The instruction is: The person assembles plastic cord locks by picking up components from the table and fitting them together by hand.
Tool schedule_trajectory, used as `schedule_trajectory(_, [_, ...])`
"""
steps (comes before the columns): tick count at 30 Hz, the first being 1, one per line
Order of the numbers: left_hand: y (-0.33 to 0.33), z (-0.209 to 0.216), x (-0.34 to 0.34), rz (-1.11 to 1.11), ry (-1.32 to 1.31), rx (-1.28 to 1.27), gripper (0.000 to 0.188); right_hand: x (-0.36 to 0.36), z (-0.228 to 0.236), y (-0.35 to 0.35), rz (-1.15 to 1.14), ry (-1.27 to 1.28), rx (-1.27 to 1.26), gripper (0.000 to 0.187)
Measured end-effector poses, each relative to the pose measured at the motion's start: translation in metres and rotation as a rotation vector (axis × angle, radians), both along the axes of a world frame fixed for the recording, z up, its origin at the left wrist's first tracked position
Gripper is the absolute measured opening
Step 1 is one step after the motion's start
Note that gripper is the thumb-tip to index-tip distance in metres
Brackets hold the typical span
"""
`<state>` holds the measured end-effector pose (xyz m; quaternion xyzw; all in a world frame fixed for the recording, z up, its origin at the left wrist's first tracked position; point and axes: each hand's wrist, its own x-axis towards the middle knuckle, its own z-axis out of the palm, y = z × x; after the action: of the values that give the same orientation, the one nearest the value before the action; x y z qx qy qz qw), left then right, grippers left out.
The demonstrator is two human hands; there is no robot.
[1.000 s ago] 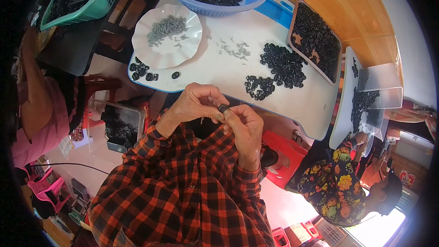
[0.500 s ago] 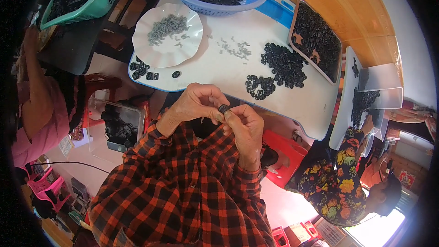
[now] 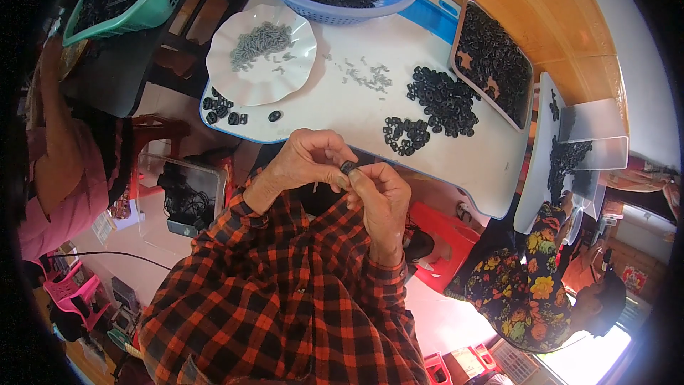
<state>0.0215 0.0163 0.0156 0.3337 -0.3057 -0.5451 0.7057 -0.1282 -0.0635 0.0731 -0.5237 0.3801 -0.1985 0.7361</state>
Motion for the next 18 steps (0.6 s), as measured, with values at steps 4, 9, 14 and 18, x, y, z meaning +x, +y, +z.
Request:
schedule_trajectory(4, [0.001,-0.005,-0.001,0.0,-0.032,-0.022,0.027,0.002,0.002,0.0,-0.004,0.029,-0.029,0.007])
schedule_trajectory(9, [0.002,-0.002,0.002,-0.029,-0.037,-0.008,0.026,-0.004,-0.003,-0.007,0.082,-0.077,0.056,0.013])
schedule_trajectory(14, [0.002,-0.001,0.001,-0.03,0.003,-0.005,0.024,-0.006,-0.008,-0.012,0.122,-0.105,0.091,0.015])
schedule_trajectory(18, [0.002,-0.002,0.0,-0.022,0.0,-0.011,0.024,-0.006,-0.012,-0.015,0.146,-0.11,0.127,0.015])
